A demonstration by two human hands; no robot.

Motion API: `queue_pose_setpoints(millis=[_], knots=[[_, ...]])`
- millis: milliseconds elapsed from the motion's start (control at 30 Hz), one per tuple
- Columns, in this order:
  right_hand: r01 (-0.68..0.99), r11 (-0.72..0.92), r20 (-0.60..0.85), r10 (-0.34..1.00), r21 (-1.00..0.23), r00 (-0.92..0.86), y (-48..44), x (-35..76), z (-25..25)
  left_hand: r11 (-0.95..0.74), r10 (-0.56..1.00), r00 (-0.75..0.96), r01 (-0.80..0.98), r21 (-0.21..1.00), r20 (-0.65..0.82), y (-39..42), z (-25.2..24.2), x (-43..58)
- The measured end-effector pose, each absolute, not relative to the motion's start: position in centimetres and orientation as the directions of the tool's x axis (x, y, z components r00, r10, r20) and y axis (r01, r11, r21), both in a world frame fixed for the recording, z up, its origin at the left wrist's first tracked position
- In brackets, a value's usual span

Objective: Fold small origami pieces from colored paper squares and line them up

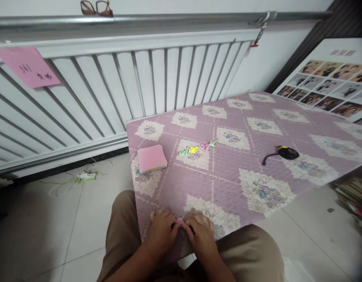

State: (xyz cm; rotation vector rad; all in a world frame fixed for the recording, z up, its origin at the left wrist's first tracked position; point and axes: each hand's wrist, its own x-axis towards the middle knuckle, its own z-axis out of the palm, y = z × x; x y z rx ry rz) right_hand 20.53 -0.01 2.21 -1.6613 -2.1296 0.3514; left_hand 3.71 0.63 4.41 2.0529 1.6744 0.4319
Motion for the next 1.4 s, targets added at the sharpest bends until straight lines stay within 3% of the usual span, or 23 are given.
queue_pose_setpoints(millis=[300,633,800,1400], knots=[[0.904,0.211,0.199,0.969,-0.372,-0.144,0.2,19.6,2.6,-0.151,0.971,0.214,0.893,0.424,-0.105,1.4,5.6,3.7],[0.917,0.16,0.16,0.981,-0.366,-0.108,0.5,19.4,2.6,-0.141,0.959,0.228,0.897,0.418,-0.165,2.1,5.7,3.7],[0.916,0.156,0.131,0.985,-0.37,-0.115,0.6,19.4,2.8,-0.149,0.944,0.24,0.922,0.358,-0.225,2.8,6.4,4.0],[0.947,0.151,0.119,0.985,-0.283,-0.122,0.9,19.1,2.8,-0.195,0.923,0.273,0.94,0.281,-0.27,3.3,6.2,4.3]])
